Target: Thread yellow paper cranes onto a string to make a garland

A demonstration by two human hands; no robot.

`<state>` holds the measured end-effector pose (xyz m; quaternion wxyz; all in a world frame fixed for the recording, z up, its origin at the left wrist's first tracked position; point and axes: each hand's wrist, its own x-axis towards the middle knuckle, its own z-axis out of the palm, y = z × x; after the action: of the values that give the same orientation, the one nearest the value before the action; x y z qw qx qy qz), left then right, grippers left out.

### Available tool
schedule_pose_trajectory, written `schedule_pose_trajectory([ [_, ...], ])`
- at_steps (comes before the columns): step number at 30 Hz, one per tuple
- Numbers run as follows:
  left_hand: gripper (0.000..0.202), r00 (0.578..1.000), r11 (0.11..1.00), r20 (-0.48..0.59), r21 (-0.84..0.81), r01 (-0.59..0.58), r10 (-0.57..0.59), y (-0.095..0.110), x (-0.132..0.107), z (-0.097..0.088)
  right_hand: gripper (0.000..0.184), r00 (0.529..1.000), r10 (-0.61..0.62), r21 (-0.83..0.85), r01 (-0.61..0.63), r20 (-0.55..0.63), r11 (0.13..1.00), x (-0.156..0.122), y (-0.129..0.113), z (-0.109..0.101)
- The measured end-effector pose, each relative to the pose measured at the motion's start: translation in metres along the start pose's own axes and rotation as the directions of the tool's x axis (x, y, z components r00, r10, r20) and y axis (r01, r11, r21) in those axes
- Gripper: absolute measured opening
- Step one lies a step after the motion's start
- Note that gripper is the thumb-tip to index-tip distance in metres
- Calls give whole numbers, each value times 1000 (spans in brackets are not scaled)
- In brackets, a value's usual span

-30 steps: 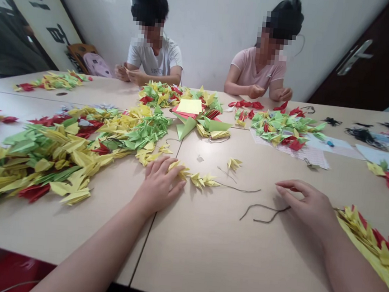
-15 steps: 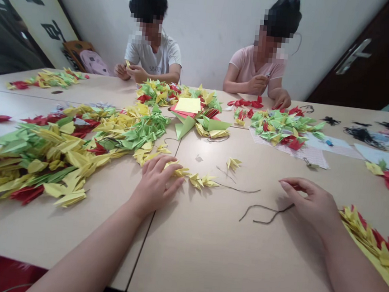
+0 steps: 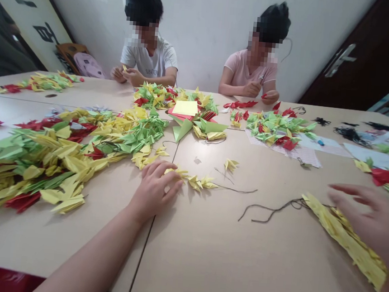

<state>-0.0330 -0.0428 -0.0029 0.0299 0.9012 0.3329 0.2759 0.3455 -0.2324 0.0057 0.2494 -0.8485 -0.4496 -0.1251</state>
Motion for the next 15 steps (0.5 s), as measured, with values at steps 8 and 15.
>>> schedule_pose_trajectory([
  [8, 18, 1000, 1000, -1, -27, 16, -16, -1, -3, -2, 42, 918, -107, -254, 216, 383, 943, 10, -3, 19],
  [15, 19, 1000, 999, -6, -38, 26, -27, -3, -3, -1, 35, 877, -112, -176, 217, 468, 960, -7, -4, -2],
])
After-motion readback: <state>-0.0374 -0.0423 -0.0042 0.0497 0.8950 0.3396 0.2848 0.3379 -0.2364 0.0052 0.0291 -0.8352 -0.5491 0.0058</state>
